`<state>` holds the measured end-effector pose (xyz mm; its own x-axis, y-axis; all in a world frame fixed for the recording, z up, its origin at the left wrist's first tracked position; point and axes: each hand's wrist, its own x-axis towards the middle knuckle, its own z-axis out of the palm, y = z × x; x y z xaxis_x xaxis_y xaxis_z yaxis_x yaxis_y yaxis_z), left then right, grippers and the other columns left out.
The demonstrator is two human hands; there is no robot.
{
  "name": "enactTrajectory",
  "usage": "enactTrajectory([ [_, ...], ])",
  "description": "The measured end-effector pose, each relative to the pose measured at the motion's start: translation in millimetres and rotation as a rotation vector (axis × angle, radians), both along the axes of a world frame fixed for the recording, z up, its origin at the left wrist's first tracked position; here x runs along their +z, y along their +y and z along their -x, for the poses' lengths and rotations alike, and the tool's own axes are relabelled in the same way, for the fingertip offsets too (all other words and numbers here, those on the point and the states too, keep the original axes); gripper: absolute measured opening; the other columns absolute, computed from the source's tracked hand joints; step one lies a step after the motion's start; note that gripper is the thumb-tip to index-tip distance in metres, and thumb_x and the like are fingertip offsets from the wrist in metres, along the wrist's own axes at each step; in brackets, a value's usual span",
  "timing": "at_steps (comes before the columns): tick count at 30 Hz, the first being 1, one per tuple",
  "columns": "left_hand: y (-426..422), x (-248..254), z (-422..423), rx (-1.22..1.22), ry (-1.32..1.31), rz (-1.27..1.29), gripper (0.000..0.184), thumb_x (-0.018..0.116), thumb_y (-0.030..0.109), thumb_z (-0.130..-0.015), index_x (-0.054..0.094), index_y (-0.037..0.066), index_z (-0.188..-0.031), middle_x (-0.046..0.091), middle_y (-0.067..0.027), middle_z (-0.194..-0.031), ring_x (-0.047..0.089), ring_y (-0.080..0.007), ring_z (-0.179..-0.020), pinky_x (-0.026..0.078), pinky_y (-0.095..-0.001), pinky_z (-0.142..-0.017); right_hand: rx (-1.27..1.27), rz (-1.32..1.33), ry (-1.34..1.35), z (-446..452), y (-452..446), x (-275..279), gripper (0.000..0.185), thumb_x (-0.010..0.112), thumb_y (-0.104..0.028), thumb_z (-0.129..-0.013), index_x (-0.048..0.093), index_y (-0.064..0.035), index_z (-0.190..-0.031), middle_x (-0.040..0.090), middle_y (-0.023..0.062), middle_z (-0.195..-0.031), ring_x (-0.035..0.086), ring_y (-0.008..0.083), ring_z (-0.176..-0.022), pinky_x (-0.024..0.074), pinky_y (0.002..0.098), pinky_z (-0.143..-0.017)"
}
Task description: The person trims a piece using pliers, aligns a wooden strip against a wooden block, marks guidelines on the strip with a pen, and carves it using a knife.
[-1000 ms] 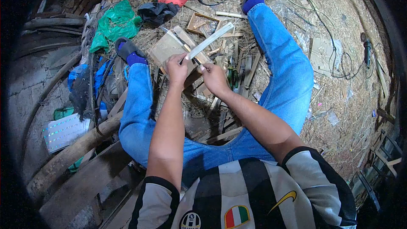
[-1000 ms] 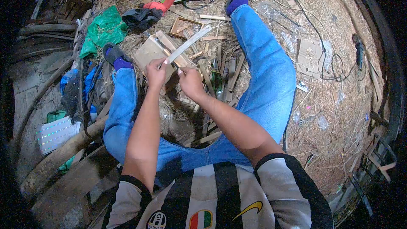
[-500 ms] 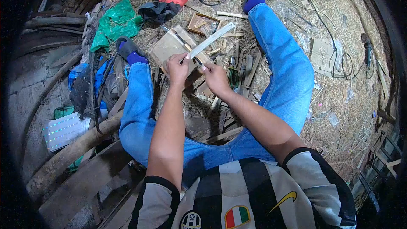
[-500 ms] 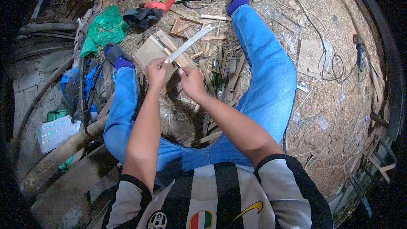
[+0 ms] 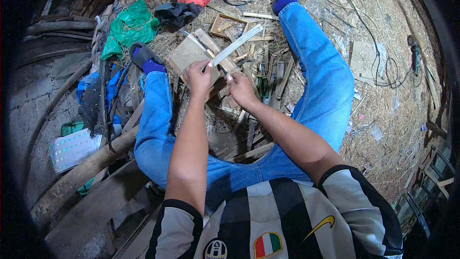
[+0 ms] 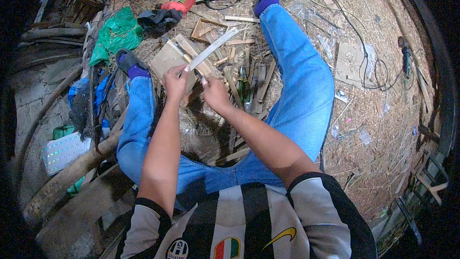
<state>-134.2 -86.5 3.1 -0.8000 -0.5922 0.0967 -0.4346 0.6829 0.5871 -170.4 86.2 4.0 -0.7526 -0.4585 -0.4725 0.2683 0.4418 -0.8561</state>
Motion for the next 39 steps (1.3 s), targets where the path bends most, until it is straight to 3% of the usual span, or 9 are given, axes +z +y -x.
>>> enactTrajectory([
  [3, -1.8, -4.0, -0.4, -0.002, 0.020, -0.029, 0.023, 0.078, 0.016, -0.087, 0.079, 0.001, -0.105, 0.075, -0.0203, -0.101, 0.072, -0.0316, -0.095, 0.054, -0.0377, -0.088, -0.057, 0.098, -0.120, 0.4, -3.4, -1.8, 0.028, 0.056, -0.024, -0.103, 0.069, 0.0007, -0.101, 0.070, 0.0185, -0.072, 0.072, 0.0349, -0.072, 0.0527, 0.0494, -0.074],
  [5, -1.4, -3.5, -0.4, -0.003, 0.014, -0.015, 0.023, 0.077, 0.016, -0.087, 0.079, 0.001, -0.105, 0.075, -0.0203, -0.102, 0.072, -0.0316, -0.095, 0.054, -0.0378, -0.088, -0.009, 0.111, -0.119, 0.2, -5.0, -9.3, 0.029, 0.054, -0.021, -0.107, 0.069, 0.0016, -0.116, 0.065, 0.0076, -0.069, 0.062, 0.0156, -0.058, 0.0467, 0.0347, -0.057],
  [9, 1.1, 1.9, 0.5, 0.000, -0.001, -0.012, 0.022, 0.077, 0.015, -0.088, 0.078, 0.000, -0.105, 0.075, -0.0205, -0.102, 0.072, -0.0318, -0.094, 0.054, -0.0381, -0.088, -0.037, 0.137, -0.134, -0.5, -3.6, -7.1, 0.031, 0.054, -0.022, -0.107, 0.069, 0.0035, -0.115, 0.064, 0.0063, -0.068, 0.060, 0.0145, -0.057, 0.0462, 0.0336, -0.056],
  [11, 0.9, 2.4, 0.4, -0.004, 0.004, -0.010, 0.022, 0.076, 0.015, -0.088, 0.078, 0.000, -0.105, 0.075, -0.0204, -0.101, 0.072, -0.0317, -0.094, 0.054, -0.0381, -0.088, -0.083, 0.145, -0.166, 0.4, 0.4, 4.6, 0.027, 0.058, -0.022, -0.104, 0.070, 0.0018, -0.103, 0.069, 0.0165, -0.069, 0.070, 0.0267, -0.062, 0.0524, 0.0436, -0.065],
  [24, 0.7, 0.0, 1.4, 0.019, -0.015, -0.023, 0.023, 0.078, 0.016, -0.088, 0.079, 0.002, -0.106, 0.075, -0.0202, -0.100, 0.072, -0.0314, -0.094, 0.054, -0.0387, -0.087, -0.079, 0.114, -0.125, 0.4, -2.6, -2.7, 0.029, 0.059, -0.023, -0.103, 0.072, 0.0023, -0.104, 0.069, 0.0190, -0.072, 0.068, 0.0303, -0.064, 0.0518, 0.0453, -0.069],
  [26, 2.0, 3.1, 1.5, 0.020, -0.026, -0.014, 0.024, 0.078, 0.017, -0.088, 0.079, 0.002, -0.106, 0.075, -0.0205, -0.100, 0.072, -0.0314, -0.094, 0.054, -0.0387, -0.087, -0.052, 0.151, -0.074, -3.7, -6.1, -23.5, 0.030, 0.057, -0.023, -0.106, 0.072, 0.0017, -0.112, 0.061, 0.0045, -0.067, 0.058, 0.0123, -0.058, 0.0469, 0.0332, -0.057],
  [31, -2.0, -5.5, -0.7, 0.008, -0.030, -0.001, 0.025, 0.078, 0.018, -0.088, 0.079, 0.002, -0.107, 0.074, -0.0206, -0.101, 0.072, -0.0319, -0.093, 0.054, -0.0391, -0.087, -0.054, 0.111, -0.055, -3.3, -5.7, -19.1, 0.029, 0.058, -0.023, -0.106, 0.073, 0.0010, -0.112, 0.061, 0.0040, -0.066, 0.058, 0.0121, -0.057, 0.0468, 0.0334, -0.056],
  [33, -5.2, -11.6, -1.0, 0.049, -0.024, -0.074, 0.021, 0.078, 0.024, -0.085, 0.082, 0.012, -0.102, 0.074, -0.0090, -0.099, 0.063, -0.0306, -0.102, 0.044, -0.0423, -0.096, -0.051, 0.097, -0.041, -2.6, -5.9, -17.8, 0.029, 0.058, -0.023, -0.106, 0.073, 0.0007, -0.112, 0.061, 0.0039, -0.066, 0.058, 0.0121, -0.057, 0.0468, 0.0331, -0.056],
  [39, -4.1, -12.0, -1.4, 0.045, 0.001, -0.071, 0.020, 0.079, 0.022, -0.085, 0.082, 0.012, -0.102, 0.074, -0.0099, -0.099, 0.065, -0.0314, -0.100, 0.045, -0.0430, -0.095, -0.072, 0.138, -0.032, -2.4, -5.9, -15.3, 0.029, 0.057, -0.023, -0.106, 0.073, 0.0005, -0.112, 0.061, 0.0036, -0.065, 0.058, 0.0121, -0.057, 0.0465, 0.0331, -0.055],
])
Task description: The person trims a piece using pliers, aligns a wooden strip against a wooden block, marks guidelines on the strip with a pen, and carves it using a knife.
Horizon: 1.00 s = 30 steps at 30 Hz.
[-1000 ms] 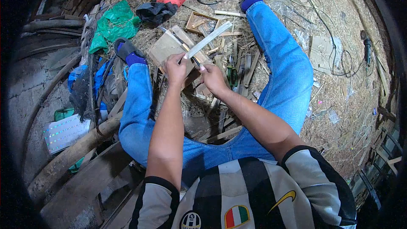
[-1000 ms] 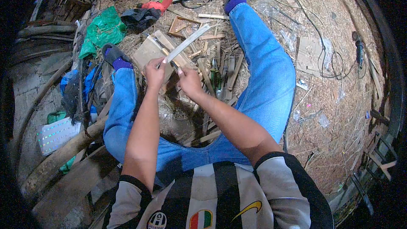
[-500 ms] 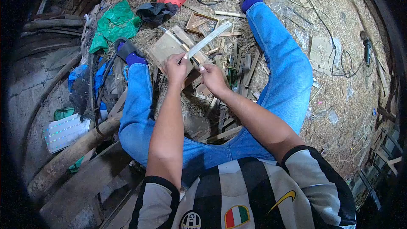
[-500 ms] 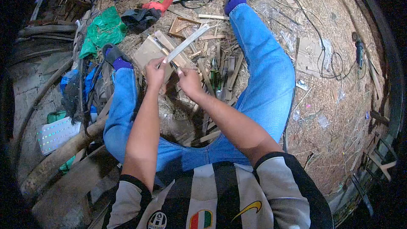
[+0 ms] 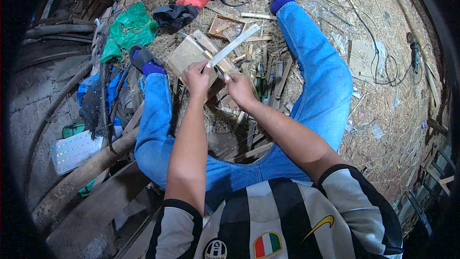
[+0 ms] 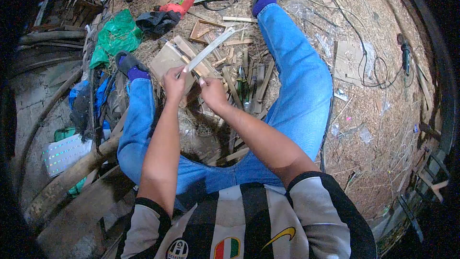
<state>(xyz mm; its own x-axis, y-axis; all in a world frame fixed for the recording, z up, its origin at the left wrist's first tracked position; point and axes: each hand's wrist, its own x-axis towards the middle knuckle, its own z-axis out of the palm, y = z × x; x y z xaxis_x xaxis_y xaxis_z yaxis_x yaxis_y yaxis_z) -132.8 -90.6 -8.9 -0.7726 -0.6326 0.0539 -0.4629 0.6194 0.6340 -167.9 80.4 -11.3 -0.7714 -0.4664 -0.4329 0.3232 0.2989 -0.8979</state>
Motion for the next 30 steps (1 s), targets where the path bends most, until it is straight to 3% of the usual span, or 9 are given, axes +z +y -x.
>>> enactTrajectory([
  [7, 0.1, 6.1, 1.6, -0.009, 0.007, -0.039, 0.019, 0.078, 0.021, -0.085, 0.082, 0.012, -0.101, 0.074, -0.0105, -0.098, 0.065, -0.0311, -0.100, 0.046, -0.0425, -0.096, 0.002, 0.014, -0.114, 2.8, 1.9, 9.1, 0.030, 0.057, -0.022, -0.106, 0.074, 0.0021, -0.111, 0.062, 0.0039, -0.067, 0.057, 0.0116, -0.057, 0.0464, 0.0321, -0.055],
  [9, 2.7, 9.8, 1.8, -0.042, -0.024, 0.051, 0.023, 0.077, 0.013, -0.087, 0.078, 0.001, -0.107, 0.075, -0.0194, -0.102, 0.072, -0.0297, -0.096, 0.054, -0.0372, -0.089, 0.001, 0.009, -0.098, 2.3, 0.5, 7.6, 0.030, 0.057, -0.022, -0.106, 0.073, 0.0024, -0.110, 0.062, 0.0039, -0.068, 0.057, 0.0115, -0.057, 0.0463, 0.0317, -0.055],
  [13, 1.6, 6.9, 1.1, -0.054, 0.001, 0.058, 0.023, 0.077, 0.013, -0.087, 0.079, 0.002, -0.107, 0.075, -0.0194, -0.101, 0.072, -0.0298, -0.095, 0.054, -0.0374, -0.088, -0.018, 0.073, -0.143, 3.3, 3.1, 25.1, 0.031, 0.058, -0.024, -0.106, 0.073, 0.0025, -0.111, 0.062, 0.0037, -0.068, 0.056, 0.0109, -0.058, 0.0459, 0.0311, -0.055],
  [15, 2.9, 4.3, -0.1, 0.008, -0.054, 0.065, 0.019, 0.077, 0.021, -0.084, 0.082, 0.014, -0.102, 0.074, -0.0088, -0.101, 0.062, -0.0320, -0.105, 0.042, -0.0420, -0.100, -0.003, 0.075, -0.127, 6.9, 5.4, 40.6, 0.032, 0.058, -0.025, -0.106, 0.073, 0.0025, -0.112, 0.062, 0.0036, -0.068, 0.057, 0.0108, -0.059, 0.0458, 0.0309, -0.055],
  [18, -0.8, -0.1, -0.4, 0.006, -0.032, 0.001, 0.019, 0.077, 0.023, -0.085, 0.082, 0.014, -0.101, 0.074, -0.0079, -0.102, 0.061, -0.0324, -0.107, 0.039, -0.0418, -0.102, 0.016, 0.082, -0.170, 8.4, 6.4, 45.2, 0.032, 0.058, -0.026, -0.105, 0.073, 0.0022, -0.112, 0.062, 0.0030, -0.068, 0.057, 0.0104, -0.059, 0.0455, 0.0306, -0.055],
  [20, -2.3, -3.6, 0.1, 0.013, -0.026, -0.009, 0.019, 0.077, 0.023, -0.085, 0.082, 0.014, -0.101, 0.074, -0.0079, -0.101, 0.061, -0.0322, -0.107, 0.040, -0.0417, -0.101, -0.009, 0.040, -0.199, 7.0, 11.5, 41.1, 0.031, 0.060, -0.025, -0.103, 0.073, 0.0025, -0.107, 0.067, 0.0141, -0.068, 0.064, 0.0229, -0.058, 0.0515, 0.0410, -0.062],
  [23, 3.2, 7.8, 1.6, -0.008, -0.026, 0.014, 0.022, 0.078, 0.020, -0.086, 0.080, 0.008, -0.104, 0.075, -0.0133, -0.101, 0.067, -0.0310, -0.100, 0.047, -0.0394, -0.094, -0.011, -0.019, -0.033, 1.4, 7.6, 15.4, 0.032, 0.060, -0.027, -0.102, 0.074, 0.0019, -0.104, 0.068, 0.0149, -0.069, 0.065, 0.0263, -0.060, 0.0522, 0.0429, -0.066],
  [26, 1.6, 5.1, 0.6, -0.041, -0.010, 0.045, 0.025, 0.078, 0.016, -0.087, 0.078, 0.001, -0.107, 0.075, -0.0186, -0.100, 0.072, -0.0300, -0.094, 0.054, -0.0372, -0.088, 0.017, -0.025, -0.049, 2.7, 0.8, 0.0, 0.030, 0.058, -0.024, -0.106, 0.074, 0.0004, -0.112, 0.060, 0.0035, -0.065, 0.056, 0.0121, -0.057, 0.0455, 0.0331, -0.056],
  [30, 5.2, 11.3, 1.2, -0.032, -0.028, 0.085, 0.024, 0.077, 0.017, -0.088, 0.078, 0.000, -0.105, 0.075, -0.0192, -0.100, 0.072, -0.0305, -0.094, 0.054, -0.0378, -0.088, 0.020, -0.026, -0.125, 6.2, 2.4, 18.2, 0.030, 0.058, -0.023, -0.106, 0.073, 0.0013, -0.112, 0.061, 0.0032, -0.065, 0.056, 0.0122, -0.057, 0.0457, 0.0329, -0.057],
])
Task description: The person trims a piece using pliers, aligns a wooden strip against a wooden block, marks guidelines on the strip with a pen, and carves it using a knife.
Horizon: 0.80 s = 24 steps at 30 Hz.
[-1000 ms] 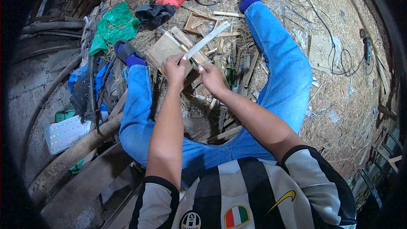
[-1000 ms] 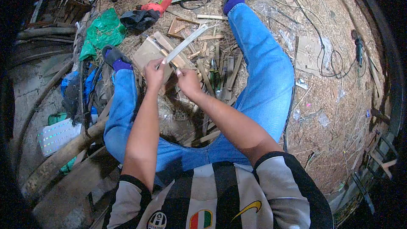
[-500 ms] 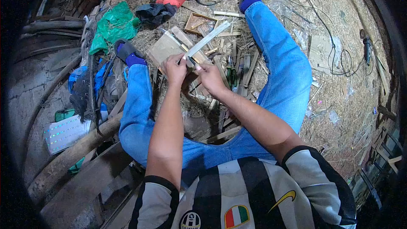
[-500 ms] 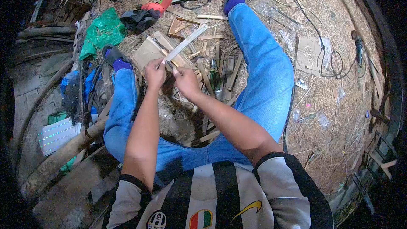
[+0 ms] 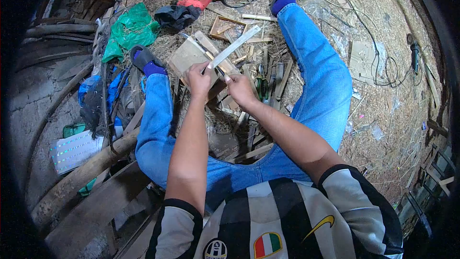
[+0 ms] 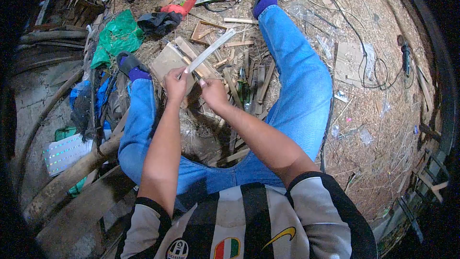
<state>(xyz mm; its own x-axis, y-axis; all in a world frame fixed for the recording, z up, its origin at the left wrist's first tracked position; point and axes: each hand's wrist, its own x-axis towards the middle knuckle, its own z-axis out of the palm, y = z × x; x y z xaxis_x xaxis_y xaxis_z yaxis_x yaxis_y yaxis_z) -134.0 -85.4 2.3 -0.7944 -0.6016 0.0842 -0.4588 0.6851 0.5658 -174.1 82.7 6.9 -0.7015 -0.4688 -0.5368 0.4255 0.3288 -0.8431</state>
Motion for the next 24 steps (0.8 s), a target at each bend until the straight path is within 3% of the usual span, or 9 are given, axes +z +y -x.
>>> enactTrajectory([
  [4, -3.4, -6.6, -0.8, 0.001, 0.020, -0.020, 0.025, 0.078, 0.018, -0.088, 0.078, 0.001, -0.105, 0.075, -0.0189, -0.100, 0.072, -0.0310, -0.094, 0.054, -0.0384, -0.088, 0.007, -0.002, -0.018, 2.5, 5.0, 23.7, 0.030, 0.058, -0.024, -0.105, 0.073, 0.0020, -0.111, 0.062, 0.0035, -0.066, 0.058, 0.0124, -0.059, 0.0468, 0.0325, -0.058],
  [6, -5.3, -11.2, -1.5, 0.055, -0.018, -0.103, 0.020, 0.077, 0.026, -0.087, 0.082, 0.016, -0.104, 0.073, -0.0060, -0.101, 0.061, -0.0299, -0.105, 0.042, -0.0421, -0.100, 0.011, -0.029, 0.005, 4.4, 6.7, 29.7, 0.031, 0.058, -0.025, -0.105, 0.073, 0.0020, -0.111, 0.062, 0.0037, -0.067, 0.058, 0.0124, -0.059, 0.0472, 0.0326, -0.058],
  [9, -1.8, -6.3, -1.0, 0.077, -0.042, -0.109, 0.021, 0.077, 0.026, -0.088, 0.082, 0.015, -0.105, 0.073, -0.0062, -0.101, 0.061, -0.0303, -0.104, 0.042, -0.0421, -0.100, -0.008, 0.025, 0.012, -0.8, 3.7, 4.3, 0.031, 0.059, -0.026, -0.105, 0.073, 0.0017, -0.111, 0.063, 0.0047, -0.068, 0.058, 0.0128, -0.060, 0.0478, 0.0335, -0.060],
  [11, -1.7, -6.3, -0.2, 0.078, -0.036, -0.113, 0.021, 0.077, 0.025, -0.087, 0.082, 0.015, -0.105, 0.074, -0.0063, -0.101, 0.061, -0.0303, -0.104, 0.042, -0.0419, -0.099, -0.033, -0.013, 0.077, -3.5, 1.7, -9.4, 0.029, 0.061, -0.025, -0.101, 0.074, 0.0017, -0.101, 0.067, 0.0166, -0.067, 0.067, 0.0288, -0.063, 0.0515, 0.0434, -0.067],
  [13, -0.5, -3.3, 0.5, 0.080, -0.032, -0.117, 0.020, 0.077, 0.025, -0.087, 0.082, 0.015, -0.104, 0.074, -0.0064, -0.101, 0.062, -0.0303, -0.104, 0.042, -0.0417, -0.099, -0.028, -0.023, 0.027, -0.3, 2.5, 1.7, 0.029, 0.062, -0.025, -0.101, 0.074, 0.0018, -0.102, 0.068, 0.0182, -0.069, 0.068, 0.0311, -0.066, 0.0516, 0.0444, -0.069],
  [15, 0.4, -2.0, 0.2, 0.010, 0.027, -0.038, 0.023, 0.077, 0.017, -0.088, 0.079, 0.002, -0.105, 0.075, -0.0188, -0.099, 0.072, -0.0301, -0.093, 0.054, -0.0377, -0.087, -0.024, -0.034, -0.024, -0.5, 1.1, 2.4, 0.029, 0.062, -0.024, -0.101, 0.074, 0.0019, -0.102, 0.069, 0.0198, -0.072, 0.069, 0.0334, -0.069, 0.0516, 0.0454, -0.071],
  [18, -2.4, -3.9, 0.2, -0.022, 0.040, 0.001, 0.022, 0.077, 0.016, -0.088, 0.079, 0.002, -0.105, 0.075, -0.0191, -0.099, 0.073, -0.0303, -0.092, 0.054, -0.0379, -0.086, -0.068, -0.019, 0.068, -2.1, -3.1, -3.2, 0.029, 0.062, -0.024, -0.100, 0.074, 0.0018, -0.103, 0.070, 0.0208, -0.075, 0.069, 0.0349, -0.071, 0.0518, 0.0460, -0.072],
  [21, -5.2, -11.1, -1.0, 0.036, 0.004, -0.073, 0.017, 0.077, 0.023, -0.086, 0.082, 0.015, -0.100, 0.075, -0.0067, -0.100, 0.062, -0.0299, -0.104, 0.041, -0.0420, -0.098, -0.059, -0.011, -0.011, -1.7, -1.3, 3.7, 0.028, 0.062, -0.024, -0.100, 0.074, 0.0014, -0.103, 0.070, 0.0206, -0.073, 0.069, 0.0341, -0.068, 0.0521, 0.0455, -0.071],
  [24, -6.3, -14.5, -1.2, 0.043, 0.010, -0.084, 0.017, 0.077, 0.025, -0.087, 0.082, 0.015, -0.100, 0.075, -0.0063, -0.101, 0.062, -0.0301, -0.105, 0.041, -0.0419, -0.099, -0.053, 0.025, 0.146, -2.9, 0.7, 10.0, 0.029, 0.062, -0.024, -0.100, 0.074, 0.0018, -0.102, 0.068, 0.0187, -0.068, 0.068, 0.0317, -0.063, 0.0520, 0.0444, -0.067],
])
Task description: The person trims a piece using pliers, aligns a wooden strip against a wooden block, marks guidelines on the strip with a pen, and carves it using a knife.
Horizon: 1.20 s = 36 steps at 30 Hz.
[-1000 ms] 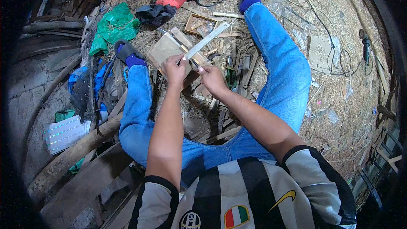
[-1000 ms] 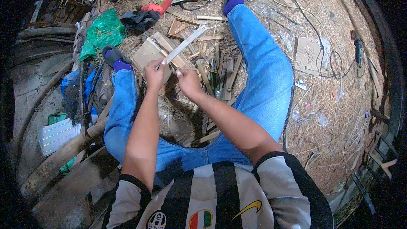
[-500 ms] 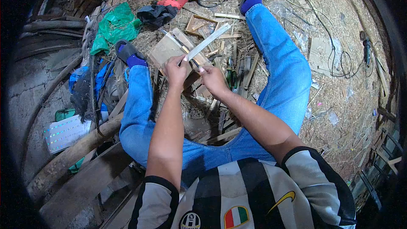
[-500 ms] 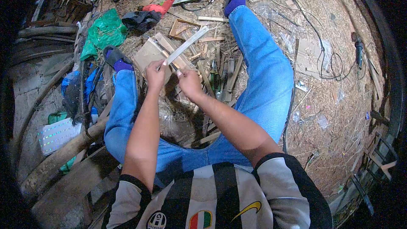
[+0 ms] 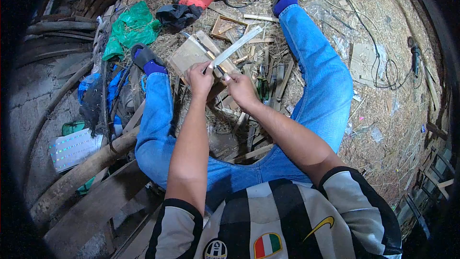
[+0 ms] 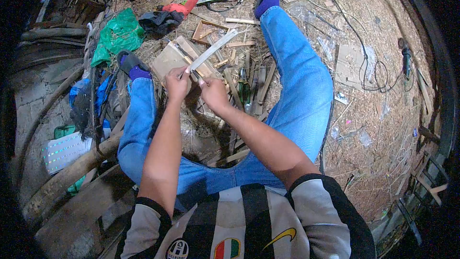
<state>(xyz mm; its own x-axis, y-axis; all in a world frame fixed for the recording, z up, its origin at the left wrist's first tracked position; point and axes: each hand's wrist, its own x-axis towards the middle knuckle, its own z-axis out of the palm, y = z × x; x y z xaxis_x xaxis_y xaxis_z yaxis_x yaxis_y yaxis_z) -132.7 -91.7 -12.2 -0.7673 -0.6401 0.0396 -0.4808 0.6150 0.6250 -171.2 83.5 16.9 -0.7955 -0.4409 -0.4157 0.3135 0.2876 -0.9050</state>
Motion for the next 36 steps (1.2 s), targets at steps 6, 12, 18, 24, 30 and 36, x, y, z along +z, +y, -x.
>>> enactTrajectory([
  [6, 1.2, 4.9, 0.6, 0.007, -0.035, -0.015, 0.019, 0.076, 0.028, -0.088, 0.082, 0.015, -0.101, 0.074, -0.0071, -0.102, 0.061, -0.0305, -0.107, 0.040, -0.0423, -0.102, 0.061, -0.043, -0.180, 3.2, 3.1, 0.2, 0.029, 0.059, -0.023, -0.102, 0.074, 0.0023, -0.104, 0.067, 0.0176, -0.067, 0.068, 0.0295, -0.066, 0.0515, 0.0443, -0.068],
  [12, 7.6, 15.2, 2.2, -0.034, 0.008, 0.055, 0.023, 0.077, 0.016, -0.089, 0.079, 0.002, -0.107, 0.075, -0.0193, -0.101, 0.072, -0.0310, -0.094, 0.054, -0.0388, -0.087, 0.036, -0.052, -0.143, 4.8, 0.6, 11.0, 0.028, 0.061, -0.021, -0.101, 0.074, 0.0038, -0.105, 0.070, 0.0223, -0.075, 0.070, 0.0320, -0.071, 0.0518, 0.0443, -0.072],
  [18, 8.3, 16.8, 2.3, -0.015, 0.003, 0.026, 0.023, 0.078, 0.018, -0.089, 0.079, 0.003, -0.107, 0.075, -0.0192, -0.102, 0.072, -0.0306, -0.095, 0.054, -0.0379, -0.088, 0.002, -0.035, -0.130, 2.6, -1.8, 1.4, 0.028, 0.061, -0.019, -0.100, 0.073, 0.0046, -0.109, 0.072, 0.0282, -0.089, 0.072, 0.0354, -0.081, 0.0532, 0.0429, -0.078],
  [24, 6.8, 17.2, 2.5, -0.046, 0.000, 0.092, 0.022, 0.078, 0.017, -0.088, 0.079, 0.004, -0.105, 0.075, -0.0182, -0.101, 0.072, -0.0313, -0.094, 0.054, -0.0384, -0.088, 0.022, -0.005, -0.033, 8.7, 0.9, 19.8, 0.029, 0.061, -0.021, -0.100, 0.073, 0.0055, -0.106, 0.072, 0.0261, -0.086, 0.072, 0.0370, -0.081, 0.0531, 0.0441, -0.079],
  [30, 6.5, 18.4, 1.9, -0.053, 0.006, 0.081, 0.024, 0.079, 0.017, -0.086, 0.079, 0.004, -0.105, 0.075, -0.0171, -0.100, 0.072, -0.0305, -0.093, 0.054, -0.0380, -0.088, -0.117, 0.011, 0.071, 26.9, 10.4, -8.4, 0.026, 0.058, -0.023, -0.102, 0.066, 0.0011, -0.105, 0.070, 0.0240, -0.088, 0.069, 0.0414, -0.080, 0.0514, 0.0496, -0.077],
  [36, 10.9, 34.8, -3.7, -0.088, -0.031, -0.017, 0.033, 0.081, 0.024, -0.077, 0.080, 0.014, -0.109, 0.071, -0.0098, -0.107, 0.057, -0.0330, -0.114, 0.040, -0.0434, -0.104, -0.136, -0.145, 0.150, 35.5, 23.1, -3.9, 0.032, 0.073, -0.032, -0.091, 0.062, -0.0027, -0.097, 0.068, 0.0198, -0.082, 0.068, 0.0375, -0.077, 0.0512, 0.0474, -0.073],
])
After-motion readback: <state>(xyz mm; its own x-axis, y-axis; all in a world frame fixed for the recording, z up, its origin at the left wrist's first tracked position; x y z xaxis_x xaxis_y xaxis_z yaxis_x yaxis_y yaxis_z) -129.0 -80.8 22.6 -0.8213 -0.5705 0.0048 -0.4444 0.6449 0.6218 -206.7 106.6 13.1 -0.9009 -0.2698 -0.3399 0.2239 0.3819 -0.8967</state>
